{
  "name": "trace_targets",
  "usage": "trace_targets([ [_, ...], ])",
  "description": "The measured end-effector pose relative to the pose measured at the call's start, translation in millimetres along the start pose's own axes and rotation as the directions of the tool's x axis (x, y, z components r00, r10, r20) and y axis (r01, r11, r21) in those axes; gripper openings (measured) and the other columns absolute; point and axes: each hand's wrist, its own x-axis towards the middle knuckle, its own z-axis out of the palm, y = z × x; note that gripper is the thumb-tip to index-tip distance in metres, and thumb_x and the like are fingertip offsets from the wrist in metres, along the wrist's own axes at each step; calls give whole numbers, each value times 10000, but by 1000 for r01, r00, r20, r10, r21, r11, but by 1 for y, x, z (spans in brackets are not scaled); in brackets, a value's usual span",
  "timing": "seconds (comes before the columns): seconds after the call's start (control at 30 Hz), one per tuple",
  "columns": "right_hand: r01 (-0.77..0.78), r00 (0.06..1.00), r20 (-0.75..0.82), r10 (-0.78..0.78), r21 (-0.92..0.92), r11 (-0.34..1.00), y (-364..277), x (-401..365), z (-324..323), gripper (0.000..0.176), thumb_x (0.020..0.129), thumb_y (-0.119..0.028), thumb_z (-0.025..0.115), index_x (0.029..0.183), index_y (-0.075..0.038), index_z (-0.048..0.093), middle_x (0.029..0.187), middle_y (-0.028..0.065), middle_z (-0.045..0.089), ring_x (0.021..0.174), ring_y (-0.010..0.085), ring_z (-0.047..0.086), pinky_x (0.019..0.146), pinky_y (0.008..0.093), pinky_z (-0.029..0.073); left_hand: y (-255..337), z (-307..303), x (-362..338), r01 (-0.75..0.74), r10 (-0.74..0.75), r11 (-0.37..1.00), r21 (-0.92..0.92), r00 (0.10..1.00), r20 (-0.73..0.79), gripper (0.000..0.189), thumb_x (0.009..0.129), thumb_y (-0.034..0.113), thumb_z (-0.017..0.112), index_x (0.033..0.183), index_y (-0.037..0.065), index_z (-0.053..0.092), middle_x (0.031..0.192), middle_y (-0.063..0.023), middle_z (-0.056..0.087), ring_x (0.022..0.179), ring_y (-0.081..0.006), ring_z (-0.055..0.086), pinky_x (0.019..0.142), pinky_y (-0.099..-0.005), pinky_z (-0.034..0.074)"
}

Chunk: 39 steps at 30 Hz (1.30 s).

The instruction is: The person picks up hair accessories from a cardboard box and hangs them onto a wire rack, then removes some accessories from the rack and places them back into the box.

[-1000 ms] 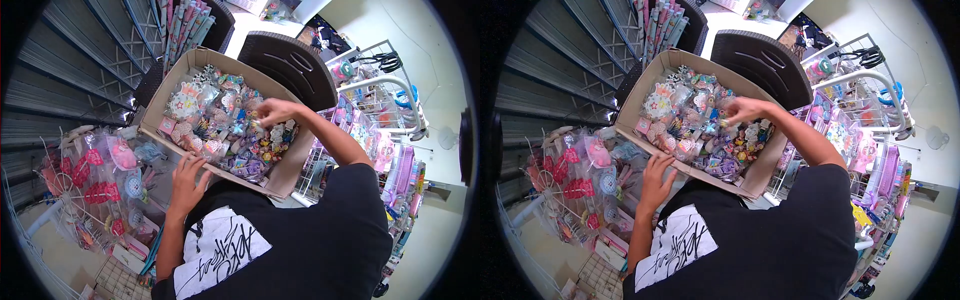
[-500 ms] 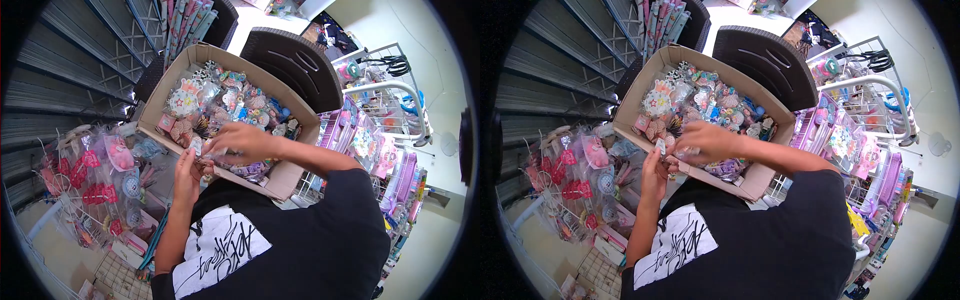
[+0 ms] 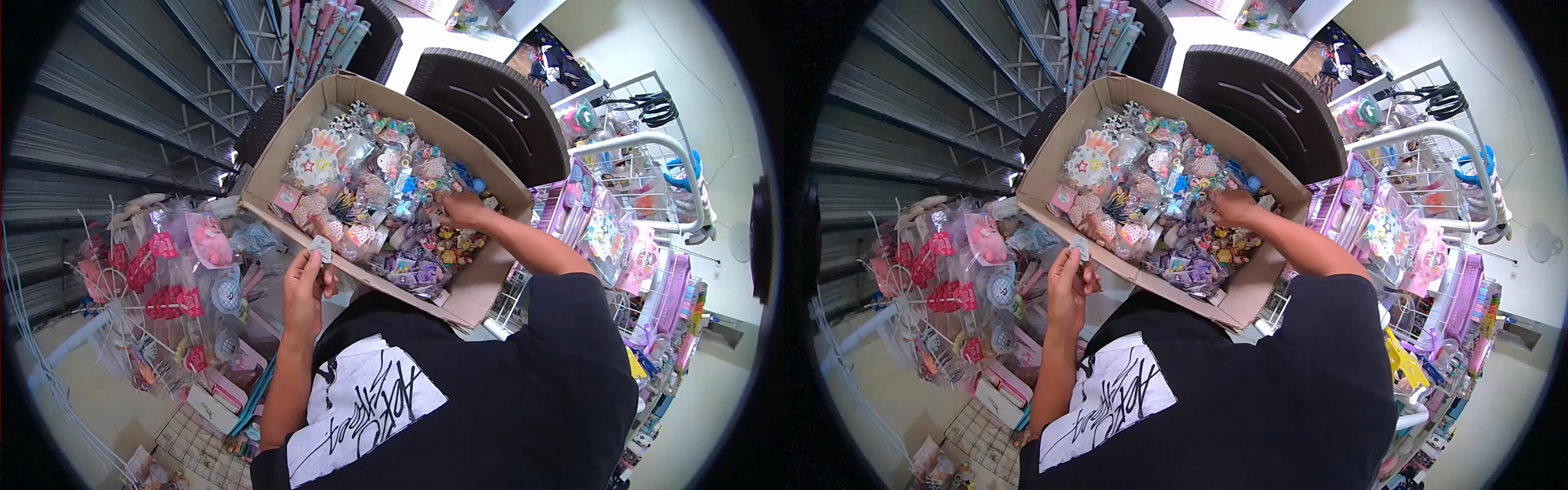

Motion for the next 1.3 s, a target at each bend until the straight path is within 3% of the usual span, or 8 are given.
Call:
trace_targets([
  [0.27, -263, 818, 540, -198, 657, 706, -28, 2, -115, 364, 850, -376, 606, 1028, -61, 644, 864, 71, 668, 761, 189, 714, 584, 299, 505, 2, -18, -21, 37, -36, 999, -33, 999, 15, 197, 999, 270, 497, 906, 97, 503, 718, -21, 543, 491, -72, 445, 586, -241, 481],
  [0.43, 43, 809, 233, -539, 892, 450, -148, -23, -179, 317, 869, -245, 604, 1085, -20, 552, 904, 72, 635, 798, 197, 711, 580, 276, 531, 1, -35, -53, 102, -97, 994, -33, 986, 133, 211, 995, 315, 484, 982, 108, 521, 938, -97, 642, 508, -81, 469, 544, -271, 473],
  [0.53, 375, 586, -45, -809, 900, 222, -225, -28, -163, 262, 883, -178, 605, 1068, 1, 562, 952, 95, 668, 810, 183, 701, 656, 297, 555, 5, -41, -80, 54, -31, 978, -203, 993, 118, 217, 994, 336, 476, 1012, 125, 524, 986, -101, 647, 578, -103, 512, 534, -284, 477],
  [0.67, 884, 387, -188, -903, 352, 306, -314, -66, -148, 163, 866, -143, 644, 975, -23, 622, 938, 89, 669, 775, 207, 673, 665, 359, 534, -2, -67, -118, -246, 204, 899, -362, 967, -151, 229, 998, 341, 470, 1000, 132, 565, 853, -77, 639, 613, -136, 551, 531, -289, 487],
  [0.77, 946, 183, -351, -918, 317, 68, -366, -78, -117, 187, 856, -185, 682, 980, -50, 643, 905, 73, 652, 795, 206, 638, 675, 348, 502, -6, -93, -159, -444, 367, 820, -362, 892, -262, 241, 1001, 326, 474, 1019, 113, 586, 797, -31, 592, 645, -119, 530, 585, -281, 467],
  [0.93, 824, 256, -278, -926, 564, 59, -446, -97, -73, 279, 861, -264, 715, 1046, -67, 646, 959, 44, 626, 801, 137, 583, 689, 276, 452, -18, -143, -240, -647, 522, 736, -202, 731, -439, 164, 990, 211, 517, 1036, 75, 596, 765, 22, 557, 658, -55, 476, 581, -198, 369],
  [1.0, 613, 449, -201, -871, 778, 136, -484, -109, -50, 318, 879, -274, 700, 1112, -69, 632, 981, 18, 612, 819, 109, 560, 702, 269, 443, -27, -157, -273, -707, 591, 704, -68, 636, -496, 165, 976, 200, 546, 1049, 73, 623, 743, 38, 549, 634, -32, 464, 552, -188, 334],
  [1.3, 512, 129, -24, -991, 858, 45, -626, -147, 64, 210, 964, -186, 585, 1087, -29, 649, 999, 7, 599, 926, 77, 536, 764, 249, 437, -107, -224, -408, -711, 445, 702, 22, 414, -794, 203, 930, 276, 631, 959, 83, 688, 647, 33, 573, 515, -17, 459, 462, -178, 303],
])
